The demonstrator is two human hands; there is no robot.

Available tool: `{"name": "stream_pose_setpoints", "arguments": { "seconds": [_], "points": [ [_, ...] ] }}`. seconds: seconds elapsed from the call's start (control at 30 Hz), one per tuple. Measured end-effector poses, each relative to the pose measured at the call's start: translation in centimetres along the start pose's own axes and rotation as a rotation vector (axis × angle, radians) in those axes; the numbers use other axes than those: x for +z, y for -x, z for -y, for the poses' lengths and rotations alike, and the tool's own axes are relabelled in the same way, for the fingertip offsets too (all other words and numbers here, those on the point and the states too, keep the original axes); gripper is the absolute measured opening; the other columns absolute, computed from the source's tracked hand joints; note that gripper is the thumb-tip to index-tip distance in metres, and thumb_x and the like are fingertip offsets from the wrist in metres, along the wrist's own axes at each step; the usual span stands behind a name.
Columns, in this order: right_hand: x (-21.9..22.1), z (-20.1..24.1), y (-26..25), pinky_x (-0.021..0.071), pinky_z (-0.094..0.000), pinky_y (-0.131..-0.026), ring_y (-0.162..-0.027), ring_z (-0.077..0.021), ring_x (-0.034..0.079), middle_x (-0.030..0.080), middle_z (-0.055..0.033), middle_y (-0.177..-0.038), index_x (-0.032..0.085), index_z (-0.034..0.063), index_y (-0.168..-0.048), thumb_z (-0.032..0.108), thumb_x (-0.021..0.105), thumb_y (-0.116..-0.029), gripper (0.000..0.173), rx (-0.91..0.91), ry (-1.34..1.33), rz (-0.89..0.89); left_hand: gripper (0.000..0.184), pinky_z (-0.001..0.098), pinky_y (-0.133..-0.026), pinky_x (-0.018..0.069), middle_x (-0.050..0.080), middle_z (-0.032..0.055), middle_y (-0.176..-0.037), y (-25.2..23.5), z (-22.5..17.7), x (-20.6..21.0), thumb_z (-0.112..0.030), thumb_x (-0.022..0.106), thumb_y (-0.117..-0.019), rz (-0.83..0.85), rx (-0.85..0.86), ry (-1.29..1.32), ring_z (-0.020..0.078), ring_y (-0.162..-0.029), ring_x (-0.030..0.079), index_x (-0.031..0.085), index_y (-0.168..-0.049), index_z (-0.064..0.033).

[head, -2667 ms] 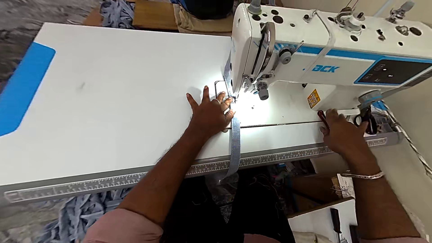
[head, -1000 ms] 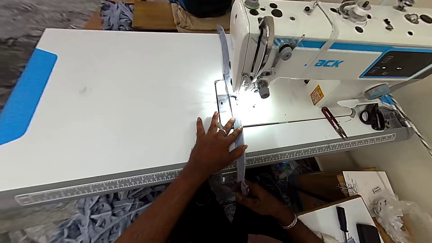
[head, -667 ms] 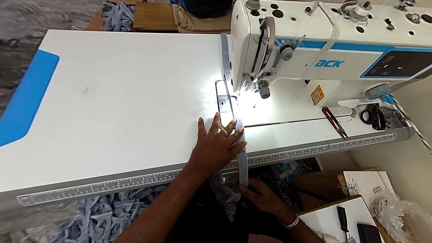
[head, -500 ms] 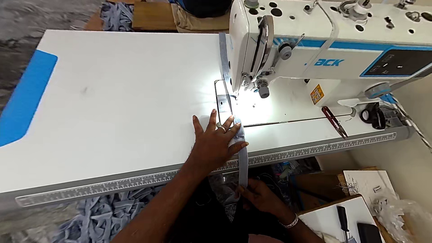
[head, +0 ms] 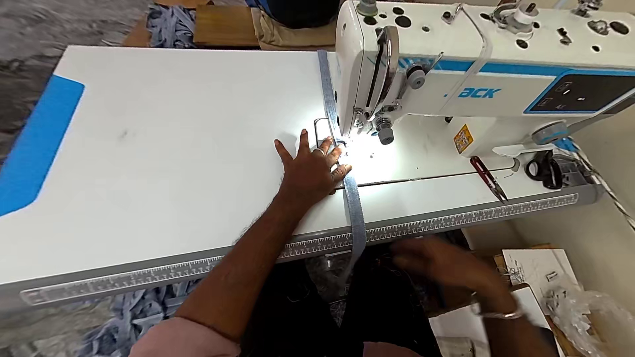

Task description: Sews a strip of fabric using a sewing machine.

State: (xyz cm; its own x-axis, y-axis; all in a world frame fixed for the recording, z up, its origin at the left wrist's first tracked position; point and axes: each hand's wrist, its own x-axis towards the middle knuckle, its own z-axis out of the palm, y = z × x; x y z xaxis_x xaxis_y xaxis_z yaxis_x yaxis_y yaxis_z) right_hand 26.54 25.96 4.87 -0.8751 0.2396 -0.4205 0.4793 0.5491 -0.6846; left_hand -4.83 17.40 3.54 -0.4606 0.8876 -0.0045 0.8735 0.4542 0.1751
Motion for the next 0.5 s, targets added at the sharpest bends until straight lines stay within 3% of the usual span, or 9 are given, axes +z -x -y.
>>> {"name": "stream_pose_setpoints", "arguments": {
  "seconds": [0.1, 0.13, 0.2, 0.23, 0.27, 0.37, 0.43, 0.47, 0.5],
  "points": [
    [-8.0, -0.3, 2.0, 0.0560, -0.0578, -0.079, -0.093, -0.0321, 0.070, 0.072, -0.0155, -0.110, 0.065, 0.0078, -0.131, 0.029, 0.055, -0.1065, 0.034, 0.153, 0.247, -0.620, 0.066, 0.0883, -0.107, 0.0013, 0.039, -0.0018, -0.165, -0.1, -0.3, -0.1, -0.069, 0.026, -0.1024, 0.004, -0.010, 0.009, 0.0433, -0.157, 0.016, 0.050, -0.153, -0.0346],
    [-9.8, -1.0, 1.6, 0.0505, -0.0677, -0.089, -0.111, -0.0419, 0.066, 0.066, -0.0213, -0.128, 0.055, 0.0053, -0.144, 0.031, 0.054, -0.1065, 0.045, 0.238, 0.387, -0.747, 0.065, 0.0883, -0.107, 0.0011, 0.039, -0.0026, -0.165, -0.2, -0.3, -0.2, -0.068, 0.025, -0.1029, 0.006, -0.021, 0.012, 0.0429, -0.157, 0.016, 0.049, -0.154, -0.0351],
    [-12.0, -3.1, -0.3, 0.0188, -0.0858, -0.106, -0.142, -0.0562, 0.035, 0.040, -0.0298, -0.156, 0.034, -0.0031, -0.156, 0.020, 0.059, -0.1022, 0.064, 0.396, 0.565, -0.694, 0.062, 0.0882, -0.107, 0.0008, 0.038, -0.0029, -0.165, -0.5, -0.4, -0.4, -0.065, 0.027, -0.1045, 0.017, -0.040, 0.017, 0.0429, -0.157, 0.016, 0.049, -0.154, -0.0345],
    [-12.4, -3.8, -0.9, 0.0100, -0.0896, -0.104, -0.142, -0.0591, 0.032, 0.039, -0.0322, -0.155, 0.035, -0.0050, -0.155, 0.014, 0.061, -0.0993, 0.064, 0.445, 0.612, -0.621, 0.062, 0.0882, -0.107, 0.0008, 0.039, -0.0025, -0.165, -0.6, -0.5, -0.4, -0.064, 0.027, -0.1047, 0.012, -0.045, 0.014, 0.0431, -0.157, 0.016, 0.049, -0.154, -0.0342],
    [-12.8, -3.7, -0.9, 0.0089, -0.0899, -0.103, -0.141, -0.0592, 0.034, 0.042, -0.0323, -0.152, 0.038, -0.0043, -0.154, 0.013, 0.060, -0.0993, 0.061, 0.489, 0.631, -0.563, 0.062, 0.0878, -0.107, 0.0005, 0.039, -0.0018, -0.165, -0.7, -0.6, -0.4, -0.064, 0.028, -0.1045, -0.002, -0.050, 0.017, 0.0430, -0.157, 0.017, 0.049, -0.154, -0.0334],
    [-12.7, -1.3, 2.1, 0.0349, -0.0796, -0.100, -0.129, -0.0564, 0.050, 0.049, -0.0325, -0.145, 0.039, 0.0005, -0.155, 0.026, 0.051, -0.1073, 0.055, 0.341, 0.503, -0.668, 0.066, 0.0856, -0.110, 0.0022, 0.042, 0.0040, -0.163, 0.8, -0.8, 0.1, -0.064, 0.036, -0.1029, -0.099, -0.026, 0.066, 0.0432, -0.156, 0.021, 0.053, -0.151, -0.0228],
    [-9.7, -0.7, 3.7, 0.0530, -0.0645, -0.085, -0.103, -0.0394, 0.067, 0.067, -0.0207, -0.123, 0.058, 0.0074, -0.142, 0.029, 0.053, -0.1067, 0.042, 0.140, 0.306, -0.649, 0.070, 0.0861, -0.111, 0.0050, 0.047, 0.0045, -0.160, 3.2, -1.3, 0.6, -0.069, 0.037, -0.1004, -0.115, 0.068, 0.081, 0.0433, -0.154, 0.026, 0.058, -0.147, -0.0199],
    [-7.2, -0.7, 3.6, 0.0579, -0.0533, -0.078, -0.091, -0.0271, 0.069, 0.071, -0.0119, -0.109, 0.067, 0.0103, -0.128, 0.028, 0.056, -0.1054, 0.031, 0.056, 0.174, -0.517, 0.069, 0.0861, -0.111, 0.0052, 0.050, 0.0032, -0.158, 4.7, -1.7, 0.9, -0.069, 0.037, -0.1005, -0.106, 0.119, 0.083, 0.0428, -0.153, 0.028, 0.059, -0.146, -0.0220],
    [-4.3, -1.1, 2.8, 0.0604, -0.0450, -0.079, -0.090, -0.0178, 0.070, 0.073, -0.0038, -0.106, 0.071, 0.0142, -0.122, 0.031, 0.057, -0.1040, 0.028, -0.002, 0.052, -0.319, 0.068, 0.0858, -0.111, 0.0057, 0.049, 0.0001, -0.158, 6.0, -2.0, 1.2, -0.068, 0.034, -0.1016, -0.081, 0.155, 0.072, 0.0417, -0.154, 0.028, 0.057, -0.148, -0.0250]
  ]
}}
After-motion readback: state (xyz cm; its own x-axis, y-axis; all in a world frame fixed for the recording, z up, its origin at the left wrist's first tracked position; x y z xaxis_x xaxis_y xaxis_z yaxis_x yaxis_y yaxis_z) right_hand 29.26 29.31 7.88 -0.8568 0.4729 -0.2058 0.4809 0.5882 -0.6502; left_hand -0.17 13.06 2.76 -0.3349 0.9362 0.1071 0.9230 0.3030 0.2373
